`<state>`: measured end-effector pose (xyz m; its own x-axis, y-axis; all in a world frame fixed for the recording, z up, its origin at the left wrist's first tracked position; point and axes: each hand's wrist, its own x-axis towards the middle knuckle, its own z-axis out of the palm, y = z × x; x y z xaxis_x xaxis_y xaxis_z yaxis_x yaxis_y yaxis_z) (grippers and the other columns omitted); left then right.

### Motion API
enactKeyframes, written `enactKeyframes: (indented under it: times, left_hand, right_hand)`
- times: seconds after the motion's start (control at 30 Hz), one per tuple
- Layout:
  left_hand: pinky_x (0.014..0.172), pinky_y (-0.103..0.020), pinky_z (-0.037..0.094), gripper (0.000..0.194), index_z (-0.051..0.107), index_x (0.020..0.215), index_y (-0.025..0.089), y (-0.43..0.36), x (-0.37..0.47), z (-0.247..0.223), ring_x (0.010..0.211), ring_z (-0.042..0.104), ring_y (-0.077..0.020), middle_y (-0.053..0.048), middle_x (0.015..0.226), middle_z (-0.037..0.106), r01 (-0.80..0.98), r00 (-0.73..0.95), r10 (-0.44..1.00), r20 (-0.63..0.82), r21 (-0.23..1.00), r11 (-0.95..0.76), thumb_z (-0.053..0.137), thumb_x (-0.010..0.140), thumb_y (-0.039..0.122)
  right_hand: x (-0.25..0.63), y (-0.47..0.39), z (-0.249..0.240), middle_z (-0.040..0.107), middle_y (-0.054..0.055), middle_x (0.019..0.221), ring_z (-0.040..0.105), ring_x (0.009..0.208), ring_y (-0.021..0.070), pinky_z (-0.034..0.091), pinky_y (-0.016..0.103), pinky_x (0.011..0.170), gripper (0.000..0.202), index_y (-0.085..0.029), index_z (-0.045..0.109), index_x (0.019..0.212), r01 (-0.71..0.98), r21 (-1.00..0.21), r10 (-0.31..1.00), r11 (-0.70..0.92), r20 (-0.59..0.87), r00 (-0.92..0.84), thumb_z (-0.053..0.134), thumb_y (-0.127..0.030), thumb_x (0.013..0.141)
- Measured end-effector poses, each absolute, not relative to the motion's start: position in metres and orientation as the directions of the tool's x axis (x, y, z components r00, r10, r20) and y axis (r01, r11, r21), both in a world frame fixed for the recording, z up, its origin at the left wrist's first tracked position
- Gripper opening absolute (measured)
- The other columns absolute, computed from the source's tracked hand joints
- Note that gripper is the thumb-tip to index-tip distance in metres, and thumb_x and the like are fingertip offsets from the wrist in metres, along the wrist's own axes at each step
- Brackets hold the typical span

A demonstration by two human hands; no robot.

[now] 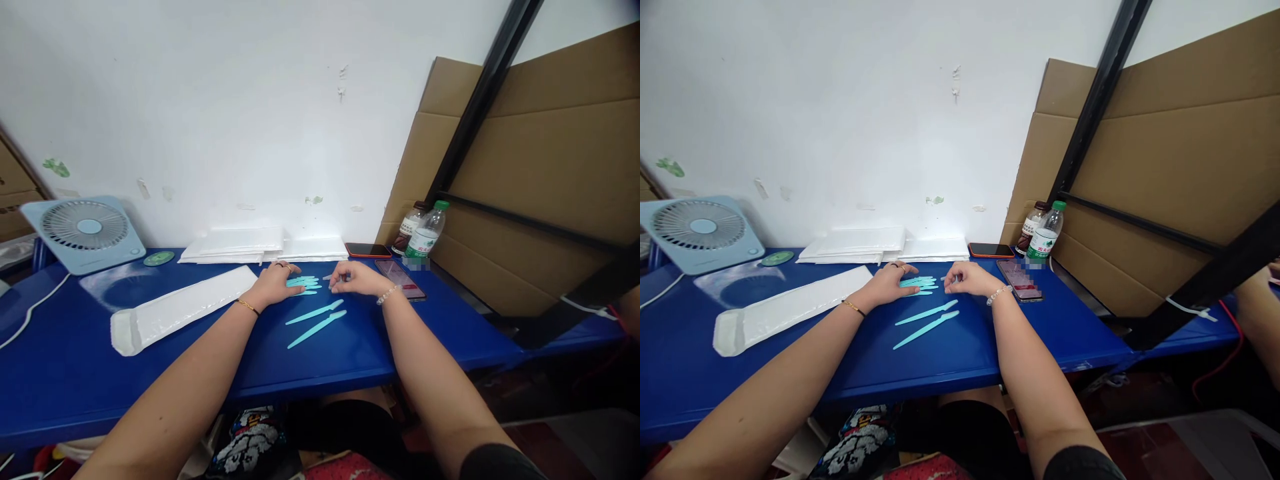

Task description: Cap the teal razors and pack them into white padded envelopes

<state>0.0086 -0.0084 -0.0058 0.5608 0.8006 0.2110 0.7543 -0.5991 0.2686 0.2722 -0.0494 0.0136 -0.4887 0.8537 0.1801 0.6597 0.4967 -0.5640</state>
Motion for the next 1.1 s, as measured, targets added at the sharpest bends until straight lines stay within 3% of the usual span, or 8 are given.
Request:
enactKeyframes:
  times: [0.13, 0.23, 0.43, 0.57, 0.7, 0.8, 0.9, 1.1]
  left_hand:
    - [0.088, -0.033, 0.044, 0.044, 0.062, 0.113, 0.022, -0.007, 0.009, -0.008, 0.105, 0.056, -0.0258, -0.009, 0.113, 0.062, 0.755, 0.567, 0.809, 0.154, 0.293, -0.586, 0.055, 0.078, 0.048]
    - [0.087, -0.034, 0.043, 0.044, 0.062, 0.113, 0.022, -0.009, 0.010, -0.004, 0.105, 0.055, -0.0262, -0.009, 0.116, 0.061, 0.761, 0.526, 0.815, 0.244, 0.294, -0.579, 0.054, 0.079, 0.048]
    - [0.071, -0.027, 0.044, 0.042, 0.067, 0.094, 0.020, -0.023, 0.017, 0.009, 0.077, 0.060, -0.0180, -0.003, 0.089, 0.068, 0.574, 0.657, 0.726, 0.202, 0.490, -0.656, 0.039, 0.087, 0.051]
    - [0.063, -0.024, 0.041, 0.030, 0.068, 0.083, 0.020, -0.026, 0.018, 0.014, 0.070, 0.058, -0.0164, -0.002, 0.080, 0.068, 0.606, 0.669, 0.726, 0.159, 0.448, -0.657, 0.048, 0.082, 0.043]
    - [0.069, -0.026, 0.043, 0.029, 0.068, 0.084, 0.020, -0.017, 0.010, 0.011, 0.080, 0.060, -0.0192, -0.005, 0.090, 0.068, 0.713, 0.589, 0.793, 0.154, 0.364, -0.600, 0.047, 0.081, 0.039]
    - [0.084, -0.032, 0.043, 0.038, 0.065, 0.106, 0.021, -0.010, 0.005, 0.001, 0.102, 0.056, -0.0256, -0.009, 0.111, 0.063, 0.767, 0.549, 0.817, 0.176, 0.283, -0.576, 0.054, 0.077, 0.043]
    - [0.090, -0.036, 0.043, 0.057, 0.053, 0.127, 0.019, -0.005, 0.005, -0.007, 0.113, 0.051, -0.0285, -0.012, 0.123, 0.057, 0.789, 0.525, 0.836, 0.156, 0.280, -0.548, 0.055, 0.077, 0.046]
    - [0.092, -0.036, 0.041, 0.047, 0.059, 0.118, 0.017, -0.013, 0.010, -0.001, 0.113, 0.051, -0.0280, -0.012, 0.121, 0.059, 0.779, 0.496, 0.829, 0.256, 0.291, -0.556, 0.054, 0.080, 0.044]
  right_hand:
    - [0.263, -0.058, 0.019, 0.058, 0.002, 0.087, 0.056, 0.084, 0.0173, 0.036, 0.030, 0.080, 0.025, -0.022, 0.072, 0.081, 0.725, -0.434, 0.808, 0.535, 0.013, -0.589, 0.078, -0.039, 0.064]
    - [0.259, -0.057, 0.017, 0.058, 0.003, 0.089, 0.054, 0.090, 0.0195, 0.033, 0.031, 0.083, 0.020, -0.021, 0.071, 0.077, 0.740, -0.369, 0.793, 0.562, -0.015, -0.609, 0.075, -0.039, 0.069]
    - [0.253, -0.056, 0.014, 0.062, -0.001, 0.072, 0.054, 0.067, 0.0118, 0.036, 0.025, 0.072, 0.017, -0.016, 0.065, 0.080, 0.706, -0.522, 0.858, 0.479, 0.110, -0.501, 0.067, -0.033, 0.077]
    - [0.256, -0.053, 0.013, 0.064, 0.000, 0.067, 0.054, 0.062, 0.0104, 0.037, 0.022, 0.066, 0.014, -0.015, 0.063, 0.076, 0.683, -0.577, 0.885, 0.448, 0.177, -0.431, 0.066, -0.029, 0.077]
    - [0.270, -0.045, 0.011, 0.065, 0.001, 0.067, 0.056, 0.065, 0.0111, 0.036, 0.023, 0.068, 0.012, -0.015, 0.064, 0.073, 0.775, -0.515, 0.931, 0.366, 0.211, -0.299, 0.065, -0.027, 0.076]
    - [0.278, -0.046, 0.015, 0.066, 0.003, 0.075, 0.056, 0.069, 0.0127, 0.037, 0.025, 0.071, 0.016, -0.015, 0.067, 0.074, 0.800, -0.487, 0.935, 0.350, 0.228, -0.271, 0.069, -0.031, 0.073]
    - [0.276, -0.056, 0.022, 0.065, 0.005, 0.087, 0.056, 0.076, 0.0147, 0.039, 0.025, 0.069, 0.026, -0.017, 0.070, 0.080, 0.705, -0.537, 0.876, 0.463, 0.154, -0.458, 0.074, -0.038, 0.067]
    - [0.256, -0.069, 0.023, 0.060, 0.001, 0.075, 0.052, 0.070, 0.0125, 0.039, 0.024, 0.065, 0.017, -0.017, 0.071, 0.073, 0.682, -0.441, 0.730, 0.583, -0.084, -0.678, 0.077, -0.030, 0.063]
